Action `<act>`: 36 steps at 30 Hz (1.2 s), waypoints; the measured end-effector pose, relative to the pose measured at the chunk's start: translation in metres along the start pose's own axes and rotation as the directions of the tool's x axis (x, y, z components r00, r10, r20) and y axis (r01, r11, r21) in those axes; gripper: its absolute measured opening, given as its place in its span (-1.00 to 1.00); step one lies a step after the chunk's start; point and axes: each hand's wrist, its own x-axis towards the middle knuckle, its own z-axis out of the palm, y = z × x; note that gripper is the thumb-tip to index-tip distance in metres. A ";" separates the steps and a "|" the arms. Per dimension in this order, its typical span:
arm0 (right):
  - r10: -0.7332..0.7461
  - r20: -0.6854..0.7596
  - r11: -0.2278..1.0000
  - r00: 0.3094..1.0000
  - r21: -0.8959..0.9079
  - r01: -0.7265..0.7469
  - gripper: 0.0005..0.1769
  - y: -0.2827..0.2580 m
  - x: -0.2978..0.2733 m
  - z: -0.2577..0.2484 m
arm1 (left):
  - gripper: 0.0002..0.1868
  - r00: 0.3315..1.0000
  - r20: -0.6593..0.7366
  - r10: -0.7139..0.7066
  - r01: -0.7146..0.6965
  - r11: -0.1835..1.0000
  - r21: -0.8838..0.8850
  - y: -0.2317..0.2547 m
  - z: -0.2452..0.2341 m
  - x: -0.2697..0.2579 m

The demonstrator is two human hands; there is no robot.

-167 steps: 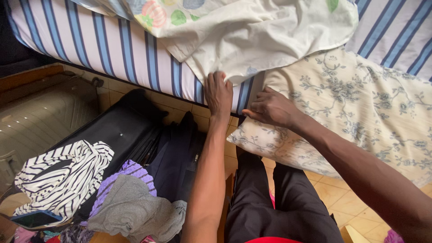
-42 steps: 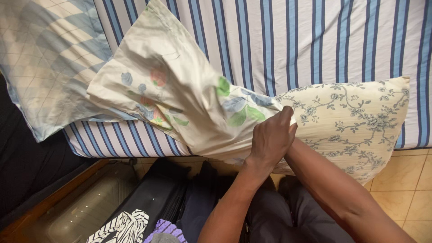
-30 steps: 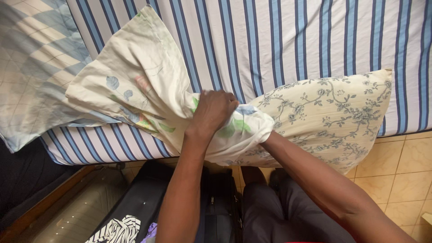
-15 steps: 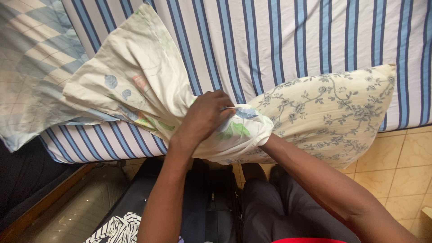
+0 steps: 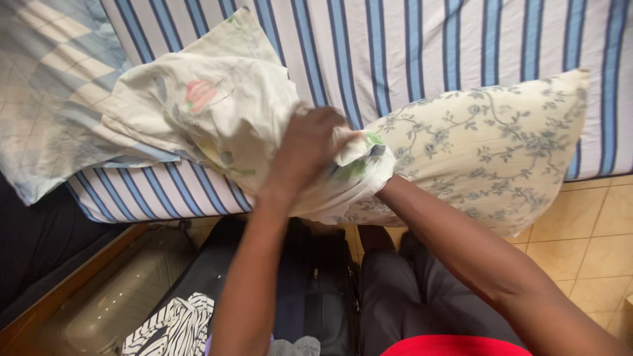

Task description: The person inserts a pillow into a floral-patterned pillowcase on a bed. They align the corners, push the pillow inside, and smooth the fabric to fit the case. The person then places the finished pillow on the bed next to another pillow.

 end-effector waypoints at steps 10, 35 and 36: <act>0.126 0.159 0.896 0.979 -0.442 -0.044 -0.06 0.069 -0.034 -0.165 | -0.53 0.948 -0.239 -0.209 0.256 0.948 0.187 -0.086 0.012 -0.036; -0.543 0.051 0.792 0.839 -0.301 0.531 -0.69 0.008 -0.079 -0.014 | -0.81 0.339 -0.234 -0.911 0.532 0.391 -0.751 -0.053 0.216 -0.089; -0.557 0.040 0.772 0.830 -0.345 0.534 -0.66 -0.001 -0.065 -0.008 | -0.83 0.319 -0.137 -0.938 0.491 0.287 -0.822 -0.055 0.208 -0.088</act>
